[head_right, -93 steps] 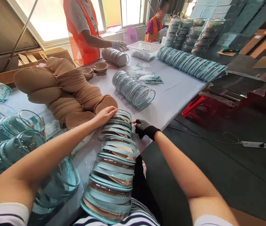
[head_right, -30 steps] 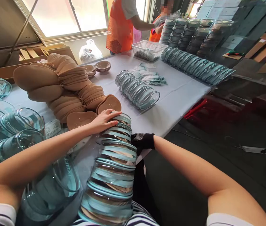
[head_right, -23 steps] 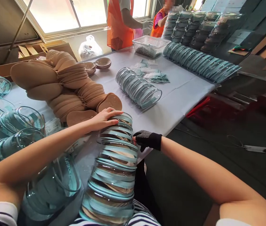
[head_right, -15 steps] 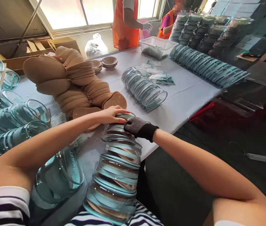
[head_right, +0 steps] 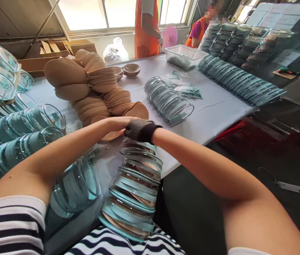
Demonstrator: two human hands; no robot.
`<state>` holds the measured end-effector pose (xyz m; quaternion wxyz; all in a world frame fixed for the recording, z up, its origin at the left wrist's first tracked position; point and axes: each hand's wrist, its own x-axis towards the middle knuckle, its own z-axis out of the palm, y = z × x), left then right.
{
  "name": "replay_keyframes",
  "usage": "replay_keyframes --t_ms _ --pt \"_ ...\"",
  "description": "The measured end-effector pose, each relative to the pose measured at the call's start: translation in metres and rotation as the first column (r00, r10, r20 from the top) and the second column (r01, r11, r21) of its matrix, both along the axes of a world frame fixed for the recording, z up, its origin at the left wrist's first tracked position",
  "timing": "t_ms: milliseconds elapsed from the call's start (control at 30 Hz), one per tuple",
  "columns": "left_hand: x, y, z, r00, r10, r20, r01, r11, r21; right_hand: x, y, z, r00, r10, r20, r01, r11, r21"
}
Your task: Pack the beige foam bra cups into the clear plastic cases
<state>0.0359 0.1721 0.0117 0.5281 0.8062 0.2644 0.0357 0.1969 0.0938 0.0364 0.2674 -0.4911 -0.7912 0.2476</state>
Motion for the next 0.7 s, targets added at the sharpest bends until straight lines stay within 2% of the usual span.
replay_keyframes --t_ms 67,100,133,167,233,267,300,333,400,467,533,600,700 --pt "-0.007 -0.016 -0.002 0.999 0.049 0.006 -0.05 0.991 0.124 0.027 -0.019 -0.006 0.998 0.021 0.055 -0.007 0.97 -0.242" --pt "-0.008 -0.024 -0.003 0.999 0.047 0.001 -0.046 0.975 0.218 0.042 -0.032 -0.015 0.997 -0.003 0.073 0.033 0.911 -0.41" --pt "-0.008 -0.033 -0.004 0.999 0.032 -0.015 -0.026 0.945 0.325 0.057 -0.047 -0.028 0.995 -0.044 0.088 0.087 0.809 -0.581" --pt "-0.007 -0.04 -0.004 0.999 0.007 -0.04 0.011 0.903 0.43 0.069 -0.062 -0.042 0.992 -0.091 0.092 0.129 0.671 -0.73" --pt "-0.004 -0.051 -0.005 0.993 -0.044 -0.112 0.101 0.813 0.574 0.084 -0.088 -0.071 0.983 -0.179 0.046 0.116 0.406 -0.907" --pt "-0.002 -0.055 -0.004 0.988 -0.053 -0.145 0.13 0.792 0.597 0.087 -0.098 -0.083 0.977 -0.213 0.001 0.07 0.313 -0.947" --pt "-0.001 -0.057 -0.004 0.983 -0.054 -0.173 0.15 0.781 0.606 0.088 -0.105 -0.092 0.97 -0.239 -0.053 0.009 0.252 -0.968" --pt "-0.001 -0.059 -0.004 0.98 -0.056 -0.193 0.164 0.777 0.608 0.087 -0.11 -0.099 0.96 -0.256 -0.114 -0.058 0.214 -0.975" --pt "-0.001 -0.059 -0.004 0.976 -0.059 -0.209 0.175 0.781 0.6 0.084 -0.116 -0.107 0.933 -0.268 -0.24 -0.2 0.168 -0.965" --pt "-0.003 -0.058 -0.005 0.977 -0.054 -0.206 0.168 0.793 0.585 0.079 -0.119 -0.111 0.899 -0.276 -0.339 -0.303 0.164 -0.939" --pt "-0.003 -0.058 -0.007 0.979 -0.033 -0.2 0.146 0.8 0.582 0.074 -0.123 -0.114 0.877 -0.312 -0.364 -0.302 0.231 -0.925" --pt "-0.003 -0.058 -0.008 0.982 -0.015 -0.189 0.127 0.792 0.597 0.071 -0.126 -0.116 0.883 -0.331 -0.333 -0.234 0.305 -0.923" --pt "0.0 -0.059 -0.008 0.985 -0.015 -0.175 0.121 0.777 0.618 0.074 -0.133 -0.104 0.913 -0.311 -0.264 -0.143 0.364 -0.921"
